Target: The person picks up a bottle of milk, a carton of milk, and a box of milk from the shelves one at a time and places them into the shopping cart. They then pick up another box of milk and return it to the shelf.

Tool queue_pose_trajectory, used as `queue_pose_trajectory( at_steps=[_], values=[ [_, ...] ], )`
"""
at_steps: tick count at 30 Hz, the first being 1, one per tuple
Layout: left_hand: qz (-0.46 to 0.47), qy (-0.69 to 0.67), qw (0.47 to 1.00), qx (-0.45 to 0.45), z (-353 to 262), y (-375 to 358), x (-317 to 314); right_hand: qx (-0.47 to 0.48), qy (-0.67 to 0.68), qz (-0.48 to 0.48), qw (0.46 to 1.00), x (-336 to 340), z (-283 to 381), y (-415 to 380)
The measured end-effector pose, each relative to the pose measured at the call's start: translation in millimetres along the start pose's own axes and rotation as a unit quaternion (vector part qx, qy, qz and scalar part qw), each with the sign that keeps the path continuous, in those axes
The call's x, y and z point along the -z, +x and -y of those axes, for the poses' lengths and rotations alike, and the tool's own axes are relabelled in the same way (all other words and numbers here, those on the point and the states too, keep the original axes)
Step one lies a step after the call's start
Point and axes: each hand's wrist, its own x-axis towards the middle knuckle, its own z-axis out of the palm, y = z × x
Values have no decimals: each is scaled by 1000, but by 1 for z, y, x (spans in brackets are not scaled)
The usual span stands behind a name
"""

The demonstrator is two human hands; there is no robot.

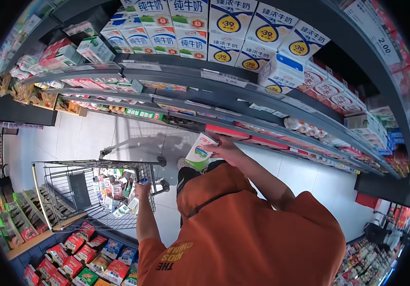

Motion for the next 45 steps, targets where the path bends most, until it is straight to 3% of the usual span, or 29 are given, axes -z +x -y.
queue_pose_trajectory(
  at_steps=[2,5,9,10,12,16,21,23,28,31,35,41,45],
  values=[
    [-35,37,999,-1,1,-2,-5,-24,2,16,1000,2,-1,0],
    [45,-38,997,46,12,30,-16,-30,14,9,999,4,-14,3],
    [-54,-159,982,-83,7,11,-14,-22,24,3,999,-1,-19,0],
    [23,-97,991,-88,27,58,-32,-19,34,2,999,-1,-21,0],
    [16,136,977,-161,36,82,-39,-14,53,7,999,-5,-25,0],
    [17,-102,989,-108,12,36,-9,-4,60,3,998,-13,-24,-4],
    [27,-151,980,-124,14,55,-9,21,93,-17,995,-29,-31,-11],
    [35,-255,954,-155,17,58,-10,43,116,-14,992,-39,-33,-18],
    [76,-239,957,-147,8,70,-1,70,151,-13,986,-61,-35,-46],
    [47,-197,964,-172,-6,57,9,77,73,-53,993,-64,-30,-71],
    [50,-104,986,-120,-16,45,19,92,161,-78,980,-52,-45,-92],
    [19,-82,990,-117,-17,26,7,68,158,-89,981,-17,-54,-100],
    [52,-74,989,-115,-11,36,-24,100,143,-47,984,10,-41,-108]
  ],
)
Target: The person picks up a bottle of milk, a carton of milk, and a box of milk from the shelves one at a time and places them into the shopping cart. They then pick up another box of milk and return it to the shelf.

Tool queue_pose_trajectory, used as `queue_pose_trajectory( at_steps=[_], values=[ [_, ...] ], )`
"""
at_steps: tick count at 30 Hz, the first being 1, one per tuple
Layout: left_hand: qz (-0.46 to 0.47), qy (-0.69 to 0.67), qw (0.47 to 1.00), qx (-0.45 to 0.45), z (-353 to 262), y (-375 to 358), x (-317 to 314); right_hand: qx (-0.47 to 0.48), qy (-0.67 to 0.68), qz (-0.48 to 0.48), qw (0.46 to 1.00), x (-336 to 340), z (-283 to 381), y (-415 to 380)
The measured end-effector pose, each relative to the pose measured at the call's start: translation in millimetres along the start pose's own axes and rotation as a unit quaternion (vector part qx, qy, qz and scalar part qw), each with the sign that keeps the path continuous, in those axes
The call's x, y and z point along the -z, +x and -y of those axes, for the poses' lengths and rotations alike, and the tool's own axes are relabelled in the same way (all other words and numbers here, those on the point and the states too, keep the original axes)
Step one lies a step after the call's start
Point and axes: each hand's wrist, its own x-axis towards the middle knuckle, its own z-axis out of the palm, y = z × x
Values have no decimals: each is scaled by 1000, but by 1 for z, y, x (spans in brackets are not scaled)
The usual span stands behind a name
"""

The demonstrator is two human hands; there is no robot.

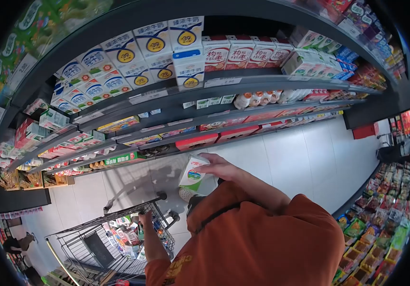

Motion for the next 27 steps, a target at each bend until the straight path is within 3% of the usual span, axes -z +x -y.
queue_pose_trajectory(
  at_steps=[6,8,9,14,17,20,24,25,26,27],
  values=[
    [-12,-66,997,-29,-17,-29,-47,43,-100,82,991,66,61,-18],
    [-58,-157,986,-2,-25,-50,-67,44,-152,81,984,93,83,-30],
    [-77,-135,988,17,-30,-58,-77,45,-143,81,985,106,92,-37],
    [-33,-200,979,37,-44,-84,-114,35,-162,65,984,153,142,-80],
    [-5,-255,967,21,-62,-97,-134,99,-190,78,974,173,181,-110],
    [-160,-442,877,98,-89,-107,-160,188,-246,46,950,190,229,-149],
    [-22,-464,855,232,-105,-116,-158,301,-270,-43,914,217,281,-204],
    [-12,-473,856,211,-106,-115,-166,325,-274,-70,903,220,291,-215],
    [53,-117,985,118,-111,-106,-168,347,-277,-96,891,222,299,-224],
    [108,257,960,11,-113,-92,-174,376,-295,-109,872,223,308,-229]
  ],
)
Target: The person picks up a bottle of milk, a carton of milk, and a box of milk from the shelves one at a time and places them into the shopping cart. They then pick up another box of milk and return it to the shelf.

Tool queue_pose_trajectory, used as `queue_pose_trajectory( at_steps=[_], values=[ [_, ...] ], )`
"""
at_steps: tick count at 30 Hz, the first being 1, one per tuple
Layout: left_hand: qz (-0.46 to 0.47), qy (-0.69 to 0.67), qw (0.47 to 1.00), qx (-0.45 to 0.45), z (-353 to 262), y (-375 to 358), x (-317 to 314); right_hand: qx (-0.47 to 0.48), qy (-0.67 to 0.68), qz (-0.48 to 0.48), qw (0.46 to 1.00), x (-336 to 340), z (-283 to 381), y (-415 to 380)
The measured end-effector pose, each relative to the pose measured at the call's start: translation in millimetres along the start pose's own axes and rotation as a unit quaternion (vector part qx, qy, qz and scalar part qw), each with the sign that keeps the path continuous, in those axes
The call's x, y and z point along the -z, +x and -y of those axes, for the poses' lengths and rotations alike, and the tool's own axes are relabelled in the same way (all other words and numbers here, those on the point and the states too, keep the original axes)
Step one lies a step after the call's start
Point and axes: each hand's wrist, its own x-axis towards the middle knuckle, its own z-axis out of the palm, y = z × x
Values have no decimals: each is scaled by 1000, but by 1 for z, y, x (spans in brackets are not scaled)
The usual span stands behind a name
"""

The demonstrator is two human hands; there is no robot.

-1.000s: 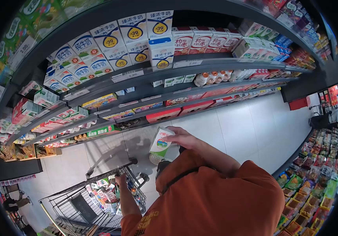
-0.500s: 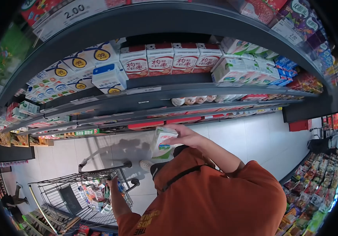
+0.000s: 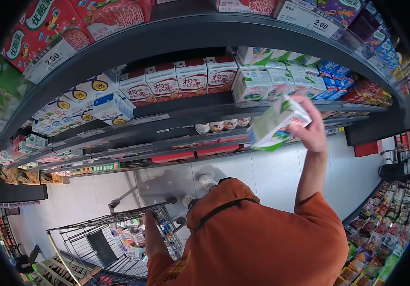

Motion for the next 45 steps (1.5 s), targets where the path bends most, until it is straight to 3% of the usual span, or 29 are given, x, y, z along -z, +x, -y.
queue_pose_trajectory(
  at_steps=[1,5,8,19,24,25,28,31,32,33,34,37,40,45],
  values=[
    [-6,188,982,-34,-7,-2,-10,28,-23,-14,999,5,8,3],
    [-3,194,981,-5,-30,-8,-37,217,-171,-44,960,-4,34,24],
    [-3,192,981,7,-41,-11,-44,274,-266,-23,924,-8,46,39],
    [29,251,967,7,-72,-13,-62,334,-405,-83,847,-10,25,71],
    [60,319,946,-10,-85,-14,-63,256,-269,-88,924,-7,10,83],
    [7,365,929,-66,-86,-13,-69,249,-230,-89,937,-8,9,86],
    [-21,351,935,-48,-90,-10,-77,269,-211,-102,934,-6,7,97],
    [-46,333,941,-29,-89,-11,-77,303,-319,-114,891,5,3,102],
    [-71,-44,996,26,-84,-10,-74,298,-349,-114,881,10,2,103],
    [-85,-145,985,41,-76,-10,-78,291,-378,-114,872,15,2,103],
    [-94,-174,979,52,-76,-9,-80,284,-407,-115,860,18,2,104],
    [-93,-226,967,67,-74,-14,-79,255,-316,-88,910,17,6,104],
    [-81,-289,951,75,-74,-20,-74,247,-342,-87,902,20,5,105],
    [-28,-471,875,106,-77,-35,-60,254,-332,-94,904,20,4,103]
  ],
)
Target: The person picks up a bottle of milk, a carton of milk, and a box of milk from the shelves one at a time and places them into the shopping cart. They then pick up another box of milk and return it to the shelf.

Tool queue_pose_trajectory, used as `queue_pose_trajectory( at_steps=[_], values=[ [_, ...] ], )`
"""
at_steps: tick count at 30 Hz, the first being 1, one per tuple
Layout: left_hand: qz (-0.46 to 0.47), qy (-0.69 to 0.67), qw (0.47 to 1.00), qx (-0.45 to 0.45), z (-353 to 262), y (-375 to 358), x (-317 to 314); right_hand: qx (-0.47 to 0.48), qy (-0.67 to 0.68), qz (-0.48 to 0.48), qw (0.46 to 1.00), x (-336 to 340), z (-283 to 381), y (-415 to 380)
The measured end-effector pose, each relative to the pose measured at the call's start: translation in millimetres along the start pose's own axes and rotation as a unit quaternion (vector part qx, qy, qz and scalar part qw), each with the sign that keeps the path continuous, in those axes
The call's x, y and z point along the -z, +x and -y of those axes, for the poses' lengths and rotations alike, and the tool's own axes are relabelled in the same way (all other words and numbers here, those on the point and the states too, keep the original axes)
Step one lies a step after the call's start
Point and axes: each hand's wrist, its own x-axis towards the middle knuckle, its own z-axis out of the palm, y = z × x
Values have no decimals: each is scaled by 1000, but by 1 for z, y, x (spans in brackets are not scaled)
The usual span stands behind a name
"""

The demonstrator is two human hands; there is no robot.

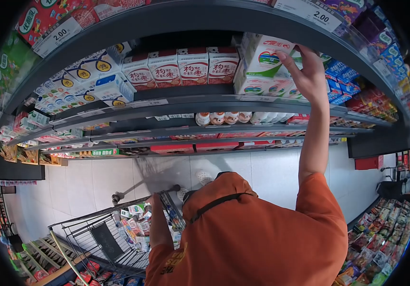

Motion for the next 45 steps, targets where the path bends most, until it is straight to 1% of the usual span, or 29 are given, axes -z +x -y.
queue_pose_trajectory(
  at_steps=[1,4,7,9,11,13,16,17,18,20,21,24,26,29,30,32,33,35,36,38,39,41,42,43,44,45],
  values=[
    [8,-38,999,17,-2,-5,2,2,2,-8,1000,0,0,-2],
    [12,-118,991,53,-7,-22,7,-3,-39,-76,996,4,3,-14],
    [6,-141,990,31,-1,-27,11,-24,-145,-19,989,21,8,-31],
    [22,-159,986,-41,9,-27,18,-21,-162,48,985,24,6,-38],
    [-16,-77,994,-78,16,-28,22,-31,-189,99,976,23,2,-44],
    [-110,97,986,-80,-4,-83,17,-25,-206,116,971,19,0,-45],
    [-117,183,967,-135,-33,-151,14,-16,-236,131,963,17,-3,-41],
    [-97,163,967,-169,-38,-164,13,-18,-237,133,962,16,-4,-39],
    [-85,127,962,-226,-38,-167,7,-21,-237,136,962,15,-5,-38],
    [-61,52,938,-337,-37,-171,-3,-58,-229,156,959,14,-9,-34],
    [-51,66,928,-363,-41,-178,-8,-75,-226,165,957,14,-9,-31],
    [-19,112,891,-440,-60,-212,-17,-94,-232,237,939,20,-11,-23],
    [7,157,858,-489,-71,-229,-23,-84,-213,241,943,21,-12,-21],
    [91,121,867,-475,-80,-250,-34,-54,-187,242,950,25,-23,-21],
    [107,109,858,-490,-82,-255,-38,-40,-178,242,953,25,-25,-21],
    [139,85,840,-517,-83,-265,-44,-65,-165,255,950,28,-22,-19],
    [158,83,843,-507,-86,-272,-46,-78,-159,262,949,29,-21,-18],
    [195,82,848,-487,-94,-285,-47,-30,-175,227,958,28,-22,-21],
    [192,111,828,-515,-97,-288,-46,-6,-183,208,961,27,-23,-22],
    [185,168,785,-567,-103,-294,-45,6,-154,204,967,33,-23,-18],
    [190,175,785,-562,-106,-298,-45,12,-139,203,969,37,-21,-14],
    [201,190,785,-555,-112,-304,-45,-63,-74,214,972,45,-7,-10],
    [218,174,795,-539,-112,-303,-47,-102,-41,218,970,49,0,-10],
    [234,156,804,-523,-114,-303,-51,-45,-94,232,967,53,3,-10],
    [250,137,813,-507,-117,-302,-54,-36,-98,224,969,55,5,-14],
    [252,149,764,-575,-124,-304,-56,-25,-102,218,970,56,7,-18]
  ],
)
